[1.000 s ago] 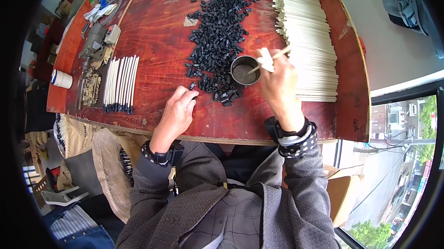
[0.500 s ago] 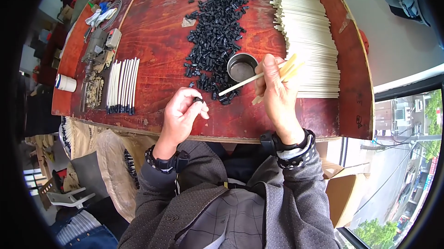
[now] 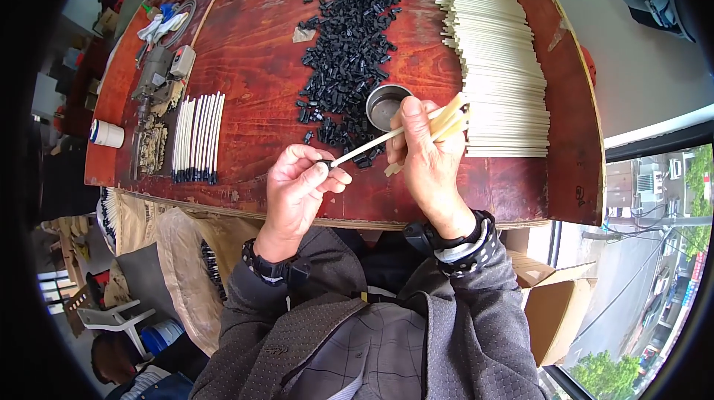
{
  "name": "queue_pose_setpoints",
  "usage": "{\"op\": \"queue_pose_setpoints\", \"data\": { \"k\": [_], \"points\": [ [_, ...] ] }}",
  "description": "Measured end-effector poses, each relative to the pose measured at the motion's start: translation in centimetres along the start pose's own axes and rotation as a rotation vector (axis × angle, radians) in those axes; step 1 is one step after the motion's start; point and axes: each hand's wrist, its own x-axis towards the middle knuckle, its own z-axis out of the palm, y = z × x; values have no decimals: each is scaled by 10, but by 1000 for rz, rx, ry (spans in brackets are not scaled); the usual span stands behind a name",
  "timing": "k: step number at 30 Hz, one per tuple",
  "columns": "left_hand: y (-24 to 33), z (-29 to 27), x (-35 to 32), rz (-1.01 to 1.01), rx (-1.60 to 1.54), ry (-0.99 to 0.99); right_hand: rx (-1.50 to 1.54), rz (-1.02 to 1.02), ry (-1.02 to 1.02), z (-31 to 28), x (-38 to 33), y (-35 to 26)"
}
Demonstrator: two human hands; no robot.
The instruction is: The person picks up a bundle of sticks, dips the end of a single stick into a container, and fits a black cap onto it by hand. They place the finished stick on the table and repeat the process for the remaining sticks.
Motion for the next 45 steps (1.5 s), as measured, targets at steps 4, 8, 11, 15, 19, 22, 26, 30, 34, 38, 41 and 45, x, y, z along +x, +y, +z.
{"op": "queue_pose_setpoints", "data": {
  "k": [4,8,11,15,19,22,26,30,34,38,41,45],
  "points": [
    [-4,-3,-1,-12,-109,9,-17,-159,26,2,-12,15],
    [-3,-5,-4,30,-111,42,-111,-296,-51,6,-19,23],
    [-1,-4,-8,77,77,35,-173,-245,-94,11,-18,12],
    [26,-29,-9,265,644,75,-229,-142,42,-3,2,19],
    [79,-91,-17,562,1216,512,112,75,9,-17,10,-1],
    [125,-164,-29,730,1518,672,228,136,-171,-17,9,-9],
    [153,-201,-46,682,1911,928,77,74,-139,0,7,-3],
    [155,-197,-48,597,2151,1030,-75,-30,-299,-12,13,4],
    [134,-170,-33,716,2131,858,-173,36,-267,-19,15,7],
    [111,-152,-15,694,2049,546,-174,65,-232,-20,11,7],
    [101,-156,-10,562,2138,434,-93,81,-223,-17,9,0],
    [102,-169,-18,591,2192,414,18,84,-152,-26,13,3]
  ]
}}
